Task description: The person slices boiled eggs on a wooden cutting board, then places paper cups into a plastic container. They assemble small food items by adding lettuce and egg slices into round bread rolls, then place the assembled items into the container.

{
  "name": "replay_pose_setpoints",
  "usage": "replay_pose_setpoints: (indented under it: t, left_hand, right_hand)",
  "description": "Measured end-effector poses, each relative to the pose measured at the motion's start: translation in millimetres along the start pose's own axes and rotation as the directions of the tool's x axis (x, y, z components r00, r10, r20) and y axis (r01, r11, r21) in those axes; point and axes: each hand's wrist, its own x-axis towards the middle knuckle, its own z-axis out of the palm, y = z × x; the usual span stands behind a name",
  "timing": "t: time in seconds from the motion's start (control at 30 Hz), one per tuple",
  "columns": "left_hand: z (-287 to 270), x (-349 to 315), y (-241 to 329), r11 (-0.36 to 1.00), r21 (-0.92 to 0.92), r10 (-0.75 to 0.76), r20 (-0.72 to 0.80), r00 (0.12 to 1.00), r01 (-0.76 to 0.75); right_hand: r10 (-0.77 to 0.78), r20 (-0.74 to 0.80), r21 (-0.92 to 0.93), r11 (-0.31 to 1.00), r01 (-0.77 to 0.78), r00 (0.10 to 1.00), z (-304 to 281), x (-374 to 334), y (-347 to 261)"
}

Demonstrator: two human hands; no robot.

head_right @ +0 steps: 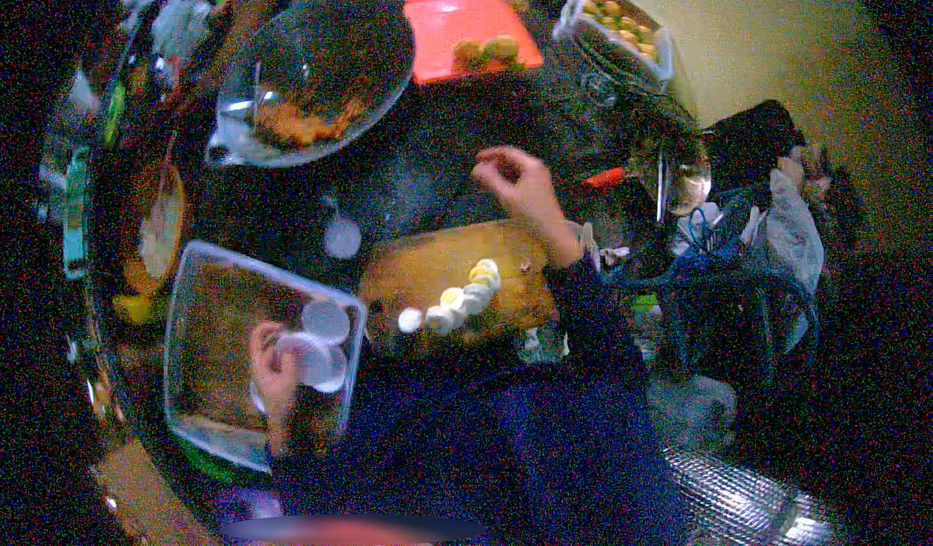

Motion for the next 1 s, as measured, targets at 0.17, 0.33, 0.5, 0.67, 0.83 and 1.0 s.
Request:
replay_pose_setpoints:
  t: [0.17,0.33,0.5,0.67,0.83,1.0]
  left_hand:
    - [-46,18,-24,0.978,0.202,0.100,-0.276,0.956,-0.044]
    - [-78,28,-36,0.991,0.128,0.074,-0.367,0.927,-0.028]
    - [-94,35,-45,0.931,0.346,0.040,-0.411,0.911,0.115]
    - [-92,32,-36,0.903,0.384,-0.009,-0.430,0.903,0.192]
    - [-88,36,-23,0.788,0.525,-0.072,-0.439,0.896,0.321]
    - [-79,40,-15,0.835,0.435,-0.119,-0.457,0.882,0.338]
  right_hand:
    - [0.368,-0.076,0.773,0.609,-0.178,0.927,-120,141,111]
    - [0.452,-0.294,0.867,0.498,0.035,0.842,-222,268,209]
    - [0.672,-0.257,0.875,0.466,-0.127,0.695,-258,323,247]
    - [0.653,-0.322,0.859,0.506,-0.077,0.685,-267,351,271]
    - [0.553,-0.302,0.732,0.656,-0.183,0.776,-295,357,311]
    - [0.506,-0.263,0.698,0.688,-0.201,0.821,-332,361,326]
